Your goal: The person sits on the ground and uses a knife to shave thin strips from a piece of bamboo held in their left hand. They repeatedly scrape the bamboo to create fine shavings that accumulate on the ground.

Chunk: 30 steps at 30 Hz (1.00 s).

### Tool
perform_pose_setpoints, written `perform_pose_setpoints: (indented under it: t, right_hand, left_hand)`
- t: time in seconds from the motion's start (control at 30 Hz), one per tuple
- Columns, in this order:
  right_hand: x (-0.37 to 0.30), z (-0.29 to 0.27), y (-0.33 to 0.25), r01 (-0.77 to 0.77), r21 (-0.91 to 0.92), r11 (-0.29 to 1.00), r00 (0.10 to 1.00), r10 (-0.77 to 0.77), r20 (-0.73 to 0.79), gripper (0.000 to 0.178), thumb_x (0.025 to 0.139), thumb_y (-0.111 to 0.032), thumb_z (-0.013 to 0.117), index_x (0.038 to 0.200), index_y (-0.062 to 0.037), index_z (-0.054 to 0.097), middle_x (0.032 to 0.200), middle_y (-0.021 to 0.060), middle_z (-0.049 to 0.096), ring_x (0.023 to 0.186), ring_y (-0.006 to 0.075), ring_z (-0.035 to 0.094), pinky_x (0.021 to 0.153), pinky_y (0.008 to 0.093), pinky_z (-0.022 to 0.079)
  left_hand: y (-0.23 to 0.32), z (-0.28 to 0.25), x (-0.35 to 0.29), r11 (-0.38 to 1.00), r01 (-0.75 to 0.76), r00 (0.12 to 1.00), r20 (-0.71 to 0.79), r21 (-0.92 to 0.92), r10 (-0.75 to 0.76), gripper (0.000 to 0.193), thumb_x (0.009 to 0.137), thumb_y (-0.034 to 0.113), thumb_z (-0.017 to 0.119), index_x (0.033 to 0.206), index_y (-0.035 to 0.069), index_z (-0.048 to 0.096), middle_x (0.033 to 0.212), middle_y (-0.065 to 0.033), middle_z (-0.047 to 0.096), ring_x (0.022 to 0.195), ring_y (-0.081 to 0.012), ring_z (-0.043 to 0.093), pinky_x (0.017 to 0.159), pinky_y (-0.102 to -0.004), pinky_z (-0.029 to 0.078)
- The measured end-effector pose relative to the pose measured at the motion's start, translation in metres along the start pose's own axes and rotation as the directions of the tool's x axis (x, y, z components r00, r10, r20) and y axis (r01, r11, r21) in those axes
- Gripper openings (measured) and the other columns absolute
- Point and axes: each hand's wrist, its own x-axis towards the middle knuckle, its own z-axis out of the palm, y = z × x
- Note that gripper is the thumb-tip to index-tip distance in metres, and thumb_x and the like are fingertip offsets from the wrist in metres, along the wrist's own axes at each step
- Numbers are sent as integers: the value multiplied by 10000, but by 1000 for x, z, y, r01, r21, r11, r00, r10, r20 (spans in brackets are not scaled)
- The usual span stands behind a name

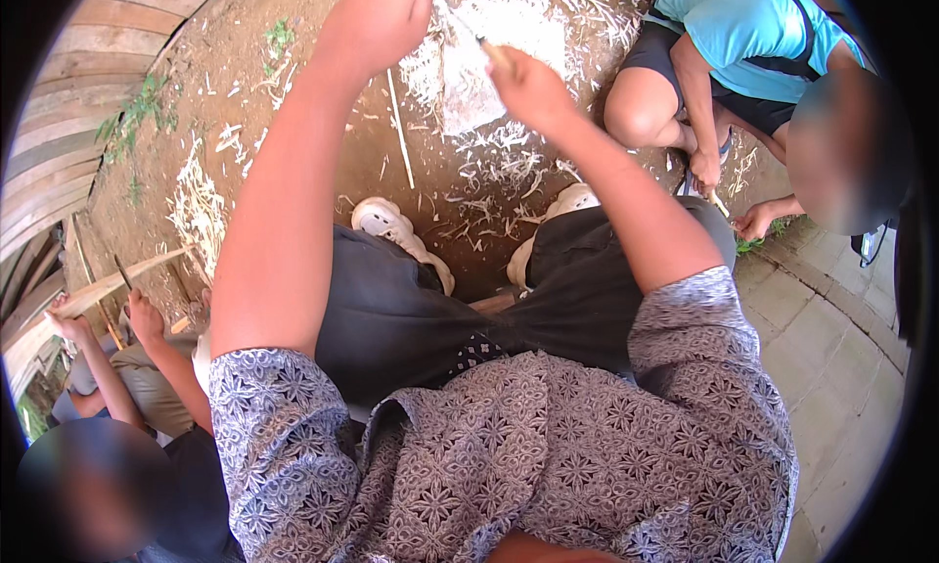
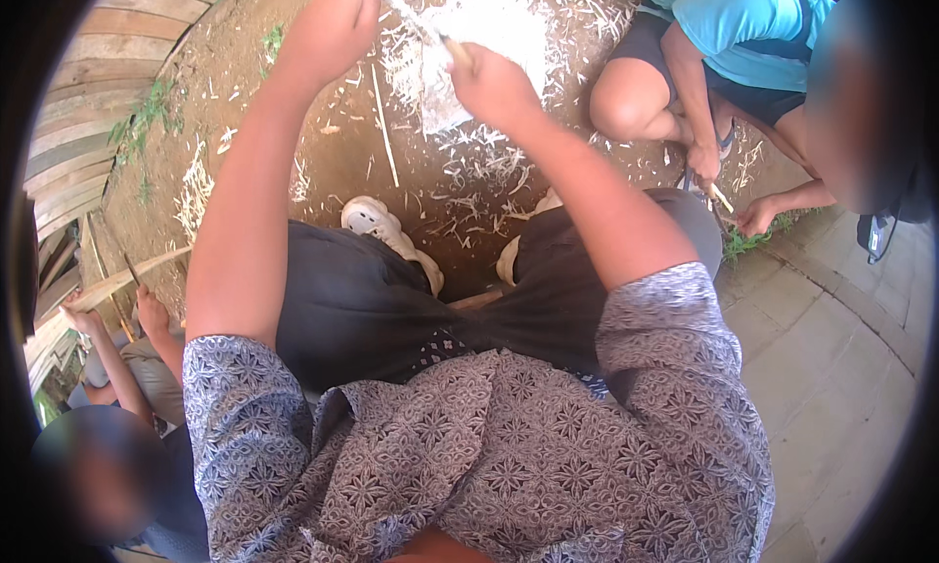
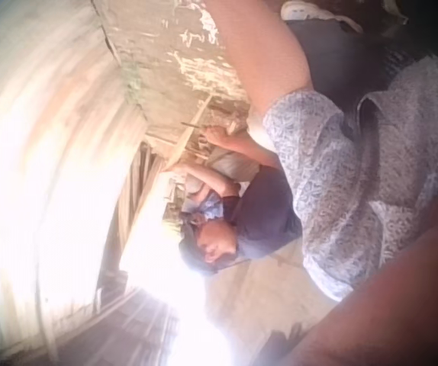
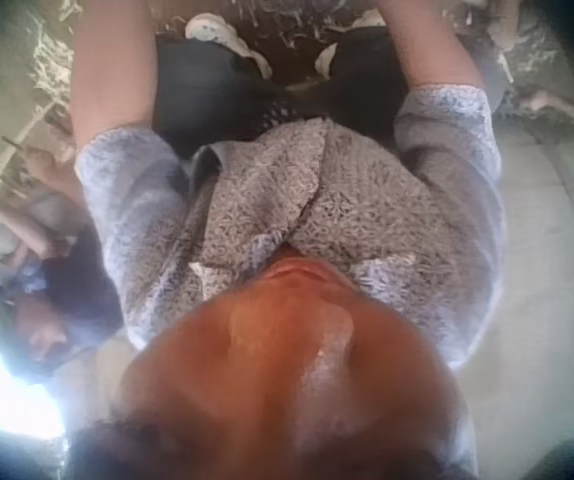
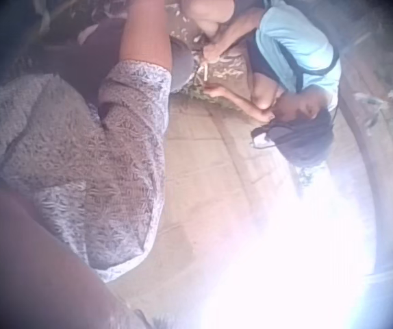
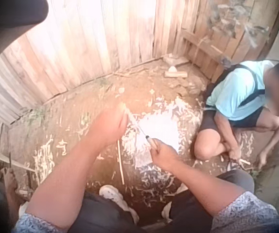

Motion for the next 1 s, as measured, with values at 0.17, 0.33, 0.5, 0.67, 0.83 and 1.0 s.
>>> perform_pose_setpoints:
  t: [0.17,0.33,0.5,0.67,0.83,1.0]
  right_hand:
    - [1,3,4,138,262,955,968,-73,-241,459,1045,-412,480,1364,-91,558,925,219,721,881,387,710,815,466,535]
    - [1,5,6,-48,-22,999,996,50,74,441,1030,-382,488,1364,-104,563,906,215,716,921,358,706,856,477,522]
    - [-1,8,3,122,259,958,972,-62,-228,381,1025,-375,509,1256,-90,610,870,200,710,871,364,699,820,480,526]
    - [-2,4,-5,-19,14,1000,998,20,-62,338,1025,-359,524,1193,-89,637,793,176,702,754,372,684,736,470,527]
    - [-2,8,-1,258,215,942,931,-182,-317,386,1023,-391,534,1155,-41,626,788,167,701,751,366,686,744,477,528]
    - [1,12,5,0,-3,1000,997,0,-74,382,1035,-395,511,1115,-32,598,778,159,697,738,373,681,728,491,525]
  left_hand:
    - [-2,-2,-2,998,52,996,73,-40,-49,211,1007,223,477,1030,20,530,856,-328,649,806,-529,638,718,-618,492]
    - [0,-4,0,999,43,997,69,-24,-42,218,1008,223,474,1039,15,533,880,-331,649,841,-521,641,750,-609,496]
    - [-2,-3,-3,1000,-6,1000,18,-21,7,243,1010,227,473,1027,-1,556,906,-334,652,876,-513,646,771,-595,502]
    - [1,-5,-1,999,37,997,71,-28,-35,240,1006,226,478,1007,-3,552,858,-335,646,839,-522,644,756,-609,496]
    - [7,-7,-3,998,24,998,68,-65,-20,230,1001,229,490,996,4,539,844,-337,644,811,-522,643,730,-611,496]
    - [7,-4,-1,999,-26,999,31,-45,27,216,999,223,496,999,12,539,800,-330,640,750,-525,640,675,-610,495]
